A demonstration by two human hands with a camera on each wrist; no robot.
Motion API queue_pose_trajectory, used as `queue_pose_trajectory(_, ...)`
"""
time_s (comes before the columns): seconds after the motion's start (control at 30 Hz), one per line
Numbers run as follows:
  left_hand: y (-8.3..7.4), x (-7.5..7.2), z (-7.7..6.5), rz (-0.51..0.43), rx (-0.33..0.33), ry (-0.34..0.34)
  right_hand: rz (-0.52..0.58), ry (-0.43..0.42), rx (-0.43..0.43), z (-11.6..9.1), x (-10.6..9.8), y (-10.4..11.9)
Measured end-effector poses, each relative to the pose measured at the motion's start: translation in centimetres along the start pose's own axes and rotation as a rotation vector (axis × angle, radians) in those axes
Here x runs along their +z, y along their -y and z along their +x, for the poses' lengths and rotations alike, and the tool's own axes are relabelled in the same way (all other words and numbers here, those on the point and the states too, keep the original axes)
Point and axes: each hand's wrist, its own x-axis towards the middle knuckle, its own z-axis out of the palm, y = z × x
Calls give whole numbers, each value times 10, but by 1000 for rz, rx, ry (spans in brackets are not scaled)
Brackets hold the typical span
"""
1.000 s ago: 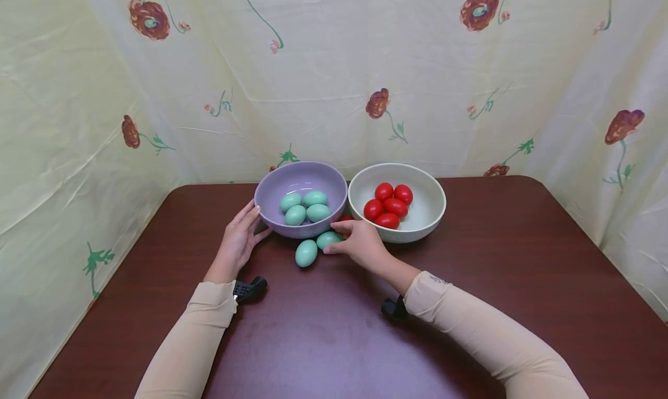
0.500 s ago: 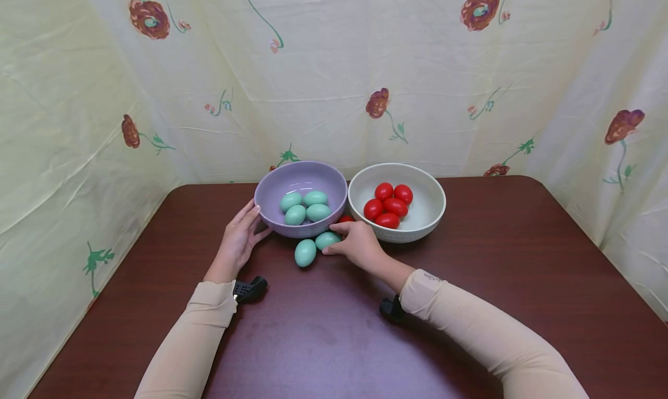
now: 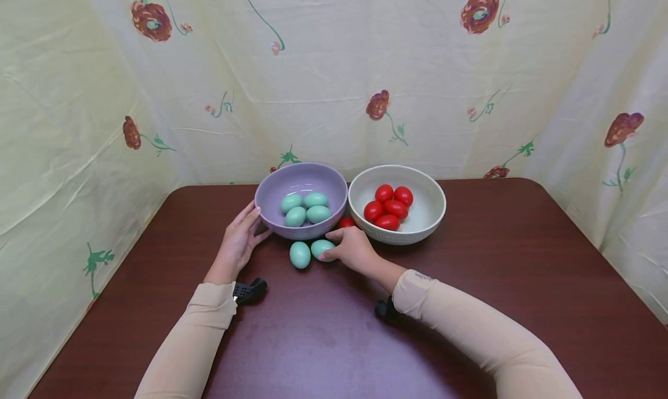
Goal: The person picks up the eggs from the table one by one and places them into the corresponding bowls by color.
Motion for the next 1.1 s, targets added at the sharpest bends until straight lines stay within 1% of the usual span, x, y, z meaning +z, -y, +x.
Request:
queue_pose_trajectory(0.17, 0, 1, 0, -7, 2, 1, 6, 12, 10, 2, 2, -1)
queue_pose_trajectory(0.33, 0, 1, 2, 5, 7, 11, 10, 11, 46, 0, 0, 0)
queue_pose_trajectory(0.5, 0, 1, 1, 3, 2, 1, 29, 9, 43, -2, -5, 3)
queue_pose_trajectory(0.73, 2, 1, -1, 9, -8, 3, 102, 7, 55, -9, -16, 16)
queue_pose_trajectory(0.9, 1, 1, 0, 11, -1, 9, 104, 13, 36, -12, -25, 27)
queue_pose_trajectory(1.1, 0, 1, 0, 14, -2, 9, 127, 28, 31, -12, -31, 32)
